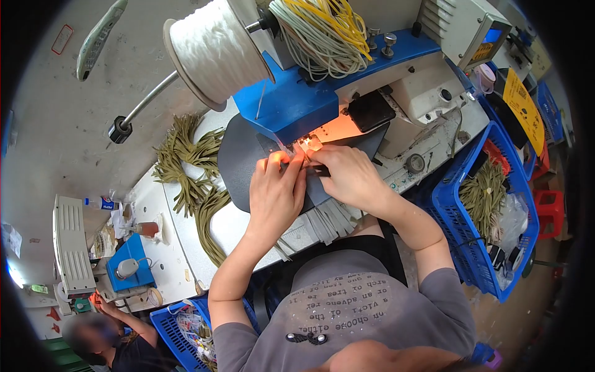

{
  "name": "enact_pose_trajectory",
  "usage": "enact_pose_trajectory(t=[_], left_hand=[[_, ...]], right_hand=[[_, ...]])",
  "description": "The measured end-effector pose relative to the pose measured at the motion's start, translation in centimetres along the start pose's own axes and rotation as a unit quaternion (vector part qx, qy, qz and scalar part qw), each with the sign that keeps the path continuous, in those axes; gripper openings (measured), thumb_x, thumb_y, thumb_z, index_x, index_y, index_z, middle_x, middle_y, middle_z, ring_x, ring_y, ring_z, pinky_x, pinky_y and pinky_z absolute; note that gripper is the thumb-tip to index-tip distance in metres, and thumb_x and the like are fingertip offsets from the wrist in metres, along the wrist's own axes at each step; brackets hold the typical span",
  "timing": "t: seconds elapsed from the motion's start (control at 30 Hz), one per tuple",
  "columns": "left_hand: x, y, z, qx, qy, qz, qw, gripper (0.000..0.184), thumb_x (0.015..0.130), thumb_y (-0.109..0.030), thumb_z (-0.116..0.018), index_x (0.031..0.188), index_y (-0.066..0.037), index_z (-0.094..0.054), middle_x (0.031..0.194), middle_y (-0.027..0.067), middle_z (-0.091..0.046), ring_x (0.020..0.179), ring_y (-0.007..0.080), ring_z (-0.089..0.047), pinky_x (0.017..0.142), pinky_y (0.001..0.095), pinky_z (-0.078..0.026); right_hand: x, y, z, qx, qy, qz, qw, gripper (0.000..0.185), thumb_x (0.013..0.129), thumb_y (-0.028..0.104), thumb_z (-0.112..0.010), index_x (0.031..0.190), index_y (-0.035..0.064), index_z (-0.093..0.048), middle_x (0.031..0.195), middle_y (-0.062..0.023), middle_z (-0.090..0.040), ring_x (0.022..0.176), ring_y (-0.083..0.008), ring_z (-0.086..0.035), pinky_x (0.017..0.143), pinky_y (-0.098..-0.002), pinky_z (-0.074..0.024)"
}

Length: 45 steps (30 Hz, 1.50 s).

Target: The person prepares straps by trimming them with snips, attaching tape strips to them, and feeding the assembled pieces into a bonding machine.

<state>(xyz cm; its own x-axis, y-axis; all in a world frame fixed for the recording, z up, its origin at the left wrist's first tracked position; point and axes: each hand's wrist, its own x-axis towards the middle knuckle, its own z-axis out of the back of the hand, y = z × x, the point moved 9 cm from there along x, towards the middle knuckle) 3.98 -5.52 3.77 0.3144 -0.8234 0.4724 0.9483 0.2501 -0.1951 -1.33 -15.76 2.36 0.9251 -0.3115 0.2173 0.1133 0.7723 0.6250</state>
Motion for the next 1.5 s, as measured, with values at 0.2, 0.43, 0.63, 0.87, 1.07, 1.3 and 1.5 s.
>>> enact_pose_trajectory(t=[0.2, 0.43, 0.63, 0.87, 1.07, 1.3, 1.5], left_hand=[[0.0, -1.2, 0.0, 0.019, 0.027, 0.065, 0.997, 0.043, 0.082, -0.029, -0.071, 0.116, -0.005, -0.061, 0.111, 0.0140, -0.051, 0.099, 0.0318, -0.049, 0.083, 0.0418, -0.045], [-0.5, -1.5, 0.1, 0.005, 0.044, 0.077, 0.996, 0.047, 0.080, -0.028, -0.073, 0.119, -0.005, -0.061, 0.110, 0.0116, -0.051, 0.099, 0.0294, -0.050, 0.083, 0.0405, -0.045], [-0.8, -0.9, 0.3, -0.015, 0.057, 0.049, 0.997, 0.044, 0.082, -0.025, -0.071, 0.121, -0.006, -0.062, 0.110, 0.0126, -0.052, 0.100, 0.0301, -0.050, 0.083, 0.0406, -0.045], [-0.7, -0.7, 0.3, -0.043, 0.054, 0.027, 0.997, 0.044, 0.082, -0.024, -0.071, 0.121, -0.006, -0.062, 0.108, 0.0146, -0.052, 0.099, 0.0321, -0.051, 0.085, 0.0416, -0.045], [-0.8, -0.5, 0.2, -0.055, 0.056, 0.026, 0.997, 0.044, 0.082, -0.023, -0.070, 0.122, -0.005, -0.062, 0.109, 0.0152, -0.052, 0.100, 0.0326, -0.051, 0.086, 0.0416, -0.045], [-1.2, -0.7, 0.5, -0.049, 0.070, 0.014, 0.996, 0.043, 0.084, -0.021, -0.069, 0.124, -0.006, -0.062, 0.112, 0.0149, -0.052, 0.102, 0.0323, -0.050, 0.087, 0.0416, -0.044], [-2.2, -0.7, 1.5, -0.093, 0.027, 0.005, 0.995, 0.029, 0.079, -0.020, -0.077, 0.102, -0.004, -0.067, 0.099, 0.0103, -0.057, 0.091, 0.0271, -0.055, 0.077, 0.0379, -0.047]], right_hand=[[0.3, -0.8, 0.6, 0.089, 0.048, 0.000, 0.995, 0.023, 0.077, 0.012, -0.065, 0.094, -0.0025, -0.065, 0.091, -0.0210, -0.069, 0.090, -0.0386, -0.066, 0.078, -0.0469, -0.0520], [0.1, 0.2, 4.4, -0.101, -0.147, 0.150, 0.972, 0.024, 0.079, 0.007, -0.062, 0.103, 0.0012, -0.061, 0.083, -0.0167, -0.067, 0.084, -0.0333, -0.067, 0.074, -0.0453, -0.0520], [0.9, 0.9, 2.1, -0.254, -0.045, 0.161, 0.953, 0.021, 0.080, 0.009, -0.061, 0.101, 0.0059, -0.061, 0.076, -0.0102, -0.068, 0.076, -0.0254, -0.069, 0.066, -0.0358, -0.0520], [1.6, 1.4, 1.0, -0.260, -0.045, 0.198, 0.944, 0.012, 0.080, 0.012, -0.061, 0.090, 0.0048, -0.063, 0.072, -0.0108, -0.067, 0.071, -0.0256, -0.070, 0.061, -0.0351, -0.0527], [2.0, 1.5, 0.1, -0.279, -0.028, 0.200, 0.939, 0.010, 0.079, 0.013, -0.062, 0.084, 0.0049, -0.064, 0.072, -0.0114, -0.068, 0.070, -0.0250, -0.070, 0.059, -0.0345, -0.0527], [1.0, 1.7, 2.2, -0.178, -0.059, 0.186, 0.965, 0.021, 0.079, 0.012, -0.065, 0.099, 0.0081, -0.066, 0.076, -0.0098, -0.068, 0.069, -0.0288, -0.068, 0.060, -0.0385, -0.0514], [-0.9, 1.8, 1.4, -0.081, -0.003, 0.191, 0.978, 0.027, 0.081, 0.014, -0.068, 0.108, 0.0095, -0.066, 0.080, -0.0093, -0.065, 0.073, -0.0310, -0.065, 0.063, -0.0418, -0.0500]])
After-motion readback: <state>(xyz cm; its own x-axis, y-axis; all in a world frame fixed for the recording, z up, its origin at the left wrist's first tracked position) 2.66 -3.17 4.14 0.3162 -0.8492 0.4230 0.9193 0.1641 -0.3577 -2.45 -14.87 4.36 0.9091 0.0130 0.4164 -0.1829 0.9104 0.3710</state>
